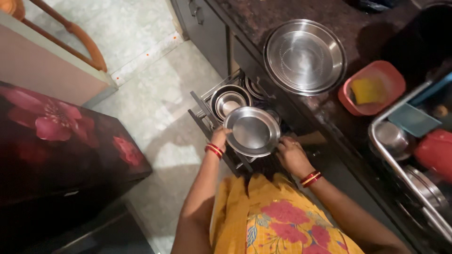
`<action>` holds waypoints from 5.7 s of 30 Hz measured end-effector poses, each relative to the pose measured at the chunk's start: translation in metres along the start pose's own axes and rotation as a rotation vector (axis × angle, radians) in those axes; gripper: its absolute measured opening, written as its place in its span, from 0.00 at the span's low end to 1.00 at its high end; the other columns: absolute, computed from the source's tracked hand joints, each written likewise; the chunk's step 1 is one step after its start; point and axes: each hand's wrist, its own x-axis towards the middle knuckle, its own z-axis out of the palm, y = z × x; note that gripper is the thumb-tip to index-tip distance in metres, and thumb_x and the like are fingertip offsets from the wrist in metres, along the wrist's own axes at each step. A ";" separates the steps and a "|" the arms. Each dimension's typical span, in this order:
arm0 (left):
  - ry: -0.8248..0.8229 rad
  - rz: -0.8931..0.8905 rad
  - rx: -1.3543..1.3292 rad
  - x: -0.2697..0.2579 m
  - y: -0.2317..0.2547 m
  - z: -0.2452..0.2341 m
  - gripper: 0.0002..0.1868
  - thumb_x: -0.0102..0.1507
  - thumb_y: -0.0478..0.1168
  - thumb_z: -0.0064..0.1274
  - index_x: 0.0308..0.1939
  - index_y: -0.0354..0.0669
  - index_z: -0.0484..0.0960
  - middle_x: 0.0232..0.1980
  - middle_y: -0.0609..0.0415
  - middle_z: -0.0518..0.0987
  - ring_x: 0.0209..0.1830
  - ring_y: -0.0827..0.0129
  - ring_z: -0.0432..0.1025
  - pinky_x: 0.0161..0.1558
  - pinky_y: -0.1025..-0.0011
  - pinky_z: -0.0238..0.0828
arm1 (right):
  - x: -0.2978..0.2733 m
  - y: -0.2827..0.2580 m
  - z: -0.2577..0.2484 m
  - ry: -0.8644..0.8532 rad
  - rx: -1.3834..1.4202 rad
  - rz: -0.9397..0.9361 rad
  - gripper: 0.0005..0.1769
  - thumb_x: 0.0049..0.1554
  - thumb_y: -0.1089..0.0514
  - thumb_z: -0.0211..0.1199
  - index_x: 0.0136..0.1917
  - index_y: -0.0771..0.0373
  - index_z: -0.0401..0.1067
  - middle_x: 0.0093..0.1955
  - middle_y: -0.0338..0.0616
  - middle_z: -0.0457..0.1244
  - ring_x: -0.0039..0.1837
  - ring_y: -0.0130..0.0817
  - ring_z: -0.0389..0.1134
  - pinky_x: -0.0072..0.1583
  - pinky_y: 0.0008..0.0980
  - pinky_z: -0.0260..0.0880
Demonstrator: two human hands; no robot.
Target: The person takes clean stainless steel pots, plates, lids, cups and containers from a dish drying rack and stores them. She stacks items, places bowls and containers into a pull-out lower drawer, sets larger pots and lids on a counter tray, puts cups and containers into an upper cabinet, and returns a wooden utensil to a cutlery drawer.
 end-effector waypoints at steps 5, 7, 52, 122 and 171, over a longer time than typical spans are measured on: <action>0.234 -0.037 -0.100 0.019 -0.037 0.018 0.25 0.60 0.29 0.46 0.61 0.47 0.75 0.49 0.48 0.80 0.43 0.59 0.75 0.38 0.62 0.73 | 0.007 0.052 0.076 -0.152 0.413 0.715 0.30 0.57 0.54 0.66 0.71 0.58 0.68 0.59 0.54 0.71 0.61 0.47 0.73 0.63 0.42 0.72; 0.263 -0.007 -0.165 0.037 -0.039 0.033 0.26 0.62 0.32 0.42 0.65 0.48 0.71 0.49 0.48 0.82 0.39 0.57 0.73 0.33 0.63 0.71 | 0.013 0.060 0.101 -0.046 0.505 0.589 0.30 0.56 0.54 0.67 0.70 0.60 0.67 0.59 0.53 0.69 0.57 0.44 0.74 0.59 0.40 0.74; 0.368 -0.067 0.571 0.198 -0.037 0.119 0.19 0.67 0.39 0.46 0.63 0.44 0.71 0.57 0.46 0.75 0.55 0.52 0.71 0.52 0.52 0.72 | -0.057 0.068 0.036 -0.085 0.578 0.736 0.18 0.57 0.56 0.65 0.60 0.58 0.76 0.50 0.43 0.74 0.51 0.31 0.75 0.53 0.32 0.74; -0.365 1.489 0.966 -0.183 0.187 0.555 0.36 0.60 0.29 0.51 0.75 0.44 0.65 0.74 0.43 0.69 0.71 0.48 0.67 0.70 0.59 0.66 | -0.215 0.073 -0.473 0.786 1.111 -0.136 0.36 0.72 0.36 0.47 0.81 0.62 0.53 0.79 0.45 0.52 0.80 0.38 0.55 0.82 0.42 0.59; 0.559 -0.083 1.415 0.218 0.009 -0.012 0.27 0.60 0.37 0.53 0.62 0.28 0.71 0.58 0.31 0.76 0.55 0.48 0.76 0.50 0.61 0.77 | 0.029 0.104 0.127 0.040 0.783 1.168 0.39 0.54 0.70 0.55 0.78 0.63 0.57 0.65 0.59 0.64 0.51 0.50 0.73 0.41 0.41 0.79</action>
